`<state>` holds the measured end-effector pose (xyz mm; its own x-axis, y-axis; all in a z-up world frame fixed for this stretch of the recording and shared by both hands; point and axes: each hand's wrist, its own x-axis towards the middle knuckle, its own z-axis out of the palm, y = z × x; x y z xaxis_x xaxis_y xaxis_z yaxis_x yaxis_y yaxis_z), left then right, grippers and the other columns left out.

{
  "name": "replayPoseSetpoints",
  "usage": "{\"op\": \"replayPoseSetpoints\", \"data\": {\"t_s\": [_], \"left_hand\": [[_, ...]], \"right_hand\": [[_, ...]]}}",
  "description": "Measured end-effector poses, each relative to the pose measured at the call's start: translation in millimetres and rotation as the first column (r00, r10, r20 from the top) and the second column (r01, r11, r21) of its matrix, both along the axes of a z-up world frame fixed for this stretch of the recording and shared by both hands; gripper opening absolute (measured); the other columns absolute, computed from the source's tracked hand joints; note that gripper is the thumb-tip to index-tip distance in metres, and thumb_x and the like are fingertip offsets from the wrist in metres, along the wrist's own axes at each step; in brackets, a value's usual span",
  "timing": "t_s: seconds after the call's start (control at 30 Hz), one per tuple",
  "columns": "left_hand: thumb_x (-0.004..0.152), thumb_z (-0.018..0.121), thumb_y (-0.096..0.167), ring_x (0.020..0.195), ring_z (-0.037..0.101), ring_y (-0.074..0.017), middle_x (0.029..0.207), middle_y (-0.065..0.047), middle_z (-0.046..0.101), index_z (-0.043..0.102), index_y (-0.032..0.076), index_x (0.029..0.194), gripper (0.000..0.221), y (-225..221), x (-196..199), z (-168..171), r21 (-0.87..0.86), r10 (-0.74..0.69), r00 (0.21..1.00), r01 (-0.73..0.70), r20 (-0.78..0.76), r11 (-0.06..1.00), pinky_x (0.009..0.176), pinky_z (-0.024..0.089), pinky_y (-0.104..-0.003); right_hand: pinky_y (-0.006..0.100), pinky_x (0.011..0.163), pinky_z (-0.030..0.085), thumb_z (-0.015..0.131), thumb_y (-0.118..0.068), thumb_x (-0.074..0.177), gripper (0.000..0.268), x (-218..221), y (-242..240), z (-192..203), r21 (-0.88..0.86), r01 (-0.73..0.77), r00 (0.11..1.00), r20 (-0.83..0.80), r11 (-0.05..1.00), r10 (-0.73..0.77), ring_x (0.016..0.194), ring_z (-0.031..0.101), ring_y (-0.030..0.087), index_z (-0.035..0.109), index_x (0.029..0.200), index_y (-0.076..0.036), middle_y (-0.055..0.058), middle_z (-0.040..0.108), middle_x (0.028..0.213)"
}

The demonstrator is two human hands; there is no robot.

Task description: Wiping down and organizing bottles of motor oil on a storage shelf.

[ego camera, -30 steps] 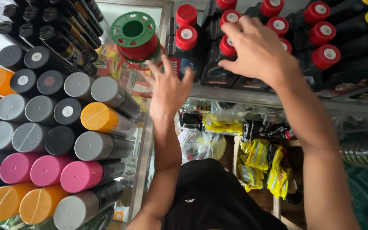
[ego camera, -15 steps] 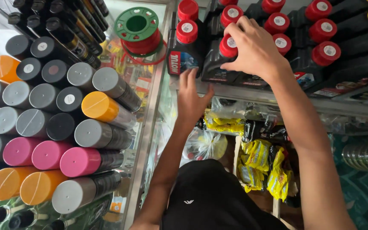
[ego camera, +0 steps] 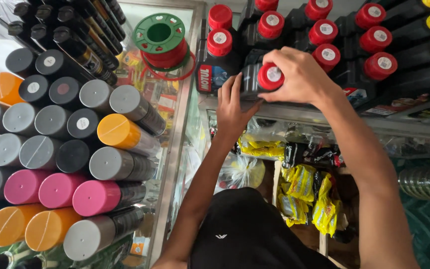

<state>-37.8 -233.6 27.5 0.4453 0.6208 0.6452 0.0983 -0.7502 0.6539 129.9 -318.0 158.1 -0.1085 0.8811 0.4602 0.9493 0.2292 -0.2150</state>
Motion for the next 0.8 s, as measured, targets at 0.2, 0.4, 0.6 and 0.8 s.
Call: {"op": "replayPoseSetpoints", "data": {"t_s": [0.2, 0.4, 0.6, 0.8], "left_hand": [[0.072, 0.091, 0.020, 0.119, 0.055, -0.0324, 0.135, -0.016, 0.053, 0.047, 0.004, 0.143, 0.085, 2.6, -6.3, 26.1, 0.020, -0.113, 0.988, 0.111, 0.103, 0.994, 0.106, 0.049, -0.043], [0.074, 0.086, 0.013, 0.121, 0.063, -0.0305, 0.136, -0.019, 0.057, 0.040, -0.002, 0.146, 0.087, 10.3, -17.9, 31.8, -0.262, -0.587, 0.747, 0.661, 0.311, 0.703, 0.109, 0.052, -0.041], [0.072, 0.080, 0.011, 0.118, 0.062, -0.0284, 0.133, -0.017, 0.062, 0.039, -0.003, 0.148, 0.087, -8.8, -23.2, -7.6, -0.445, -0.632, 0.638, 0.766, 0.439, 0.464, 0.108, 0.048, -0.039], [0.066, 0.094, 0.011, 0.109, 0.061, -0.0158, 0.113, -0.013, 0.068, 0.059, 0.004, 0.132, 0.075, -24.6, -31.5, -27.8, -0.540, -0.456, 0.707, 0.708, 0.541, 0.456, 0.098, 0.050, -0.034]], "right_hand": [[0.036, 0.075, 0.052, 0.097, -0.012, 0.064, 0.062, 0.9, -22.0, 33.8, 0.049, -0.069, 0.995, -0.068, 0.996, 0.072, 0.081, 0.063, 0.024, 0.063, 0.113, 0.004, 0.013, 0.068, 0.102], [0.031, 0.072, 0.049, 0.097, -0.015, 0.060, 0.063, -2.6, -33.8, 55.1, -0.002, -0.088, 0.970, -0.228, 0.996, 0.085, 0.072, 0.058, 0.019, 0.064, 0.111, 0.004, 0.010, 0.068, 0.096], [0.028, 0.071, 0.052, 0.092, -0.017, 0.061, 0.064, -10.9, -27.2, 34.0, -0.085, -0.143, 0.905, -0.415, 0.986, 0.096, 0.075, 0.064, 0.018, 0.061, 0.114, 0.003, 0.010, 0.072, 0.098], [0.037, 0.095, 0.050, 0.088, -0.023, 0.078, 0.071, -32.0, -43.0, -15.8, 0.118, 0.021, 0.750, -0.658, 0.993, 0.062, 0.106, 0.065, 0.022, 0.057, 0.140, -0.004, 0.018, 0.068, 0.121]]}}
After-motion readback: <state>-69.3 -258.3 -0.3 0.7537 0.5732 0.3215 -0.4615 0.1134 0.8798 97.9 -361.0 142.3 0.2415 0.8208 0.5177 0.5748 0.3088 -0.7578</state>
